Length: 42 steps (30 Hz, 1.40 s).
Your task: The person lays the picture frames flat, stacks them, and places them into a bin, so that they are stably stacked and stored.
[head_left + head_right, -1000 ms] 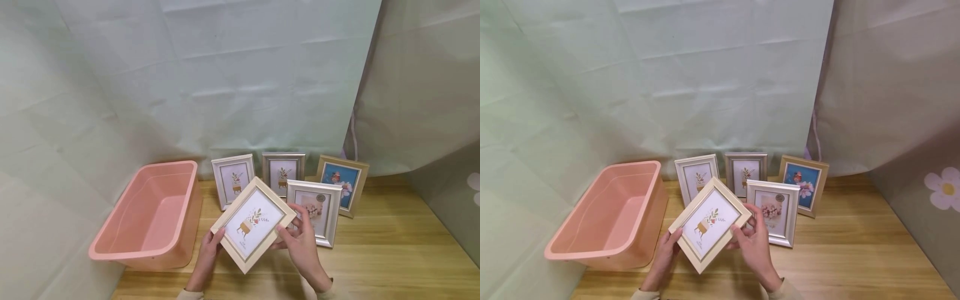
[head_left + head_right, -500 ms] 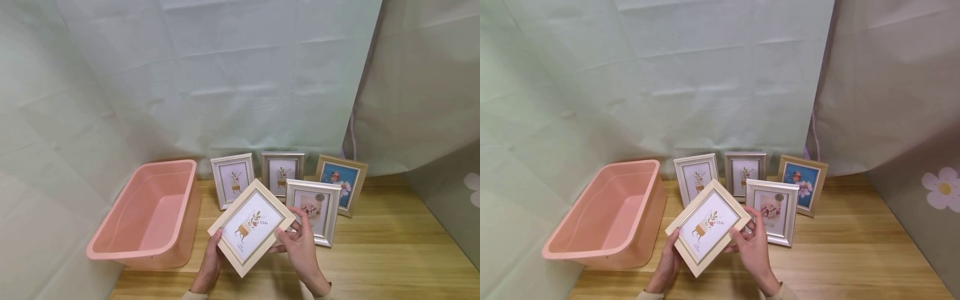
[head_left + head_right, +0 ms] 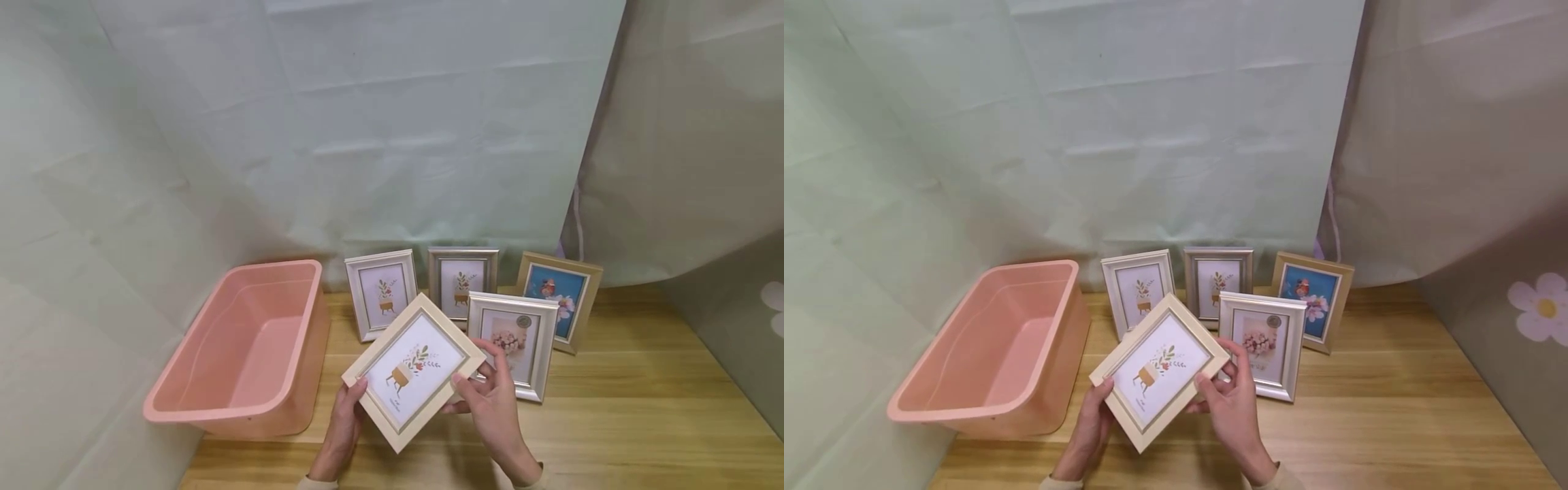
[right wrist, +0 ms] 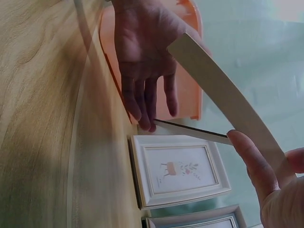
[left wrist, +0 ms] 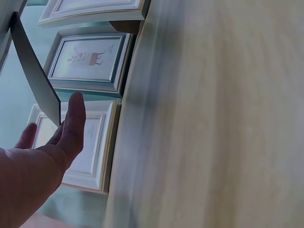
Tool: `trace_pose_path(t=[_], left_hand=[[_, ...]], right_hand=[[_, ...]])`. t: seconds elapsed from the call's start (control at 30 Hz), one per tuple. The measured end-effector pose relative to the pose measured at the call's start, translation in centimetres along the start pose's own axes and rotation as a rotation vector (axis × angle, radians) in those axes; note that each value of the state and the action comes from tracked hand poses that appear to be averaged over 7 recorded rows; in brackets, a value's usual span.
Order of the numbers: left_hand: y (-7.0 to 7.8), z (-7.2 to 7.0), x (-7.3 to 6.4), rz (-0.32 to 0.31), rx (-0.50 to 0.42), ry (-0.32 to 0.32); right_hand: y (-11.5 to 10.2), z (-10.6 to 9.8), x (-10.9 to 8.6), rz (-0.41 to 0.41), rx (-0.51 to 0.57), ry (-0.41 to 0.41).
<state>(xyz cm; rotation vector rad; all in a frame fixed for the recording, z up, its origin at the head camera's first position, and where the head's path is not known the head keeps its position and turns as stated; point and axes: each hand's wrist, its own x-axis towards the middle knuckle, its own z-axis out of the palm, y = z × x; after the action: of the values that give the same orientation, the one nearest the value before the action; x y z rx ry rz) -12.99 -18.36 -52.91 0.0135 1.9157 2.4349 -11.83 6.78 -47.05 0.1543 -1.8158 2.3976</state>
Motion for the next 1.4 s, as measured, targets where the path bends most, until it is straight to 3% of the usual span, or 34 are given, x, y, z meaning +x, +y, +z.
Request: trace_pose_path(t=[0.17, 0.63, 0.93, 1.4], left_hand=[[0.2, -0.1, -0.1, -0.007, -0.010, 0.049], [0.6, -0.3, -0.2, 0.022, 0.100, 0.160], [0.6, -0.4, 0.0, 0.039, 0.152, 0.179], [1.1, -0.6, 0.2, 0.025, 0.117, 0.203]], right_hand=[[0.1, -0.1, 0.0, 0.008, 0.005, 0.010], [0.4, -0.4, -0.2, 0.028, -0.008, 0.045], [0.6, -0.5, -0.1, 0.036, -0.008, 0.043], [1.0, -0.7, 0.0, 0.101, -0.018, 0.057]])
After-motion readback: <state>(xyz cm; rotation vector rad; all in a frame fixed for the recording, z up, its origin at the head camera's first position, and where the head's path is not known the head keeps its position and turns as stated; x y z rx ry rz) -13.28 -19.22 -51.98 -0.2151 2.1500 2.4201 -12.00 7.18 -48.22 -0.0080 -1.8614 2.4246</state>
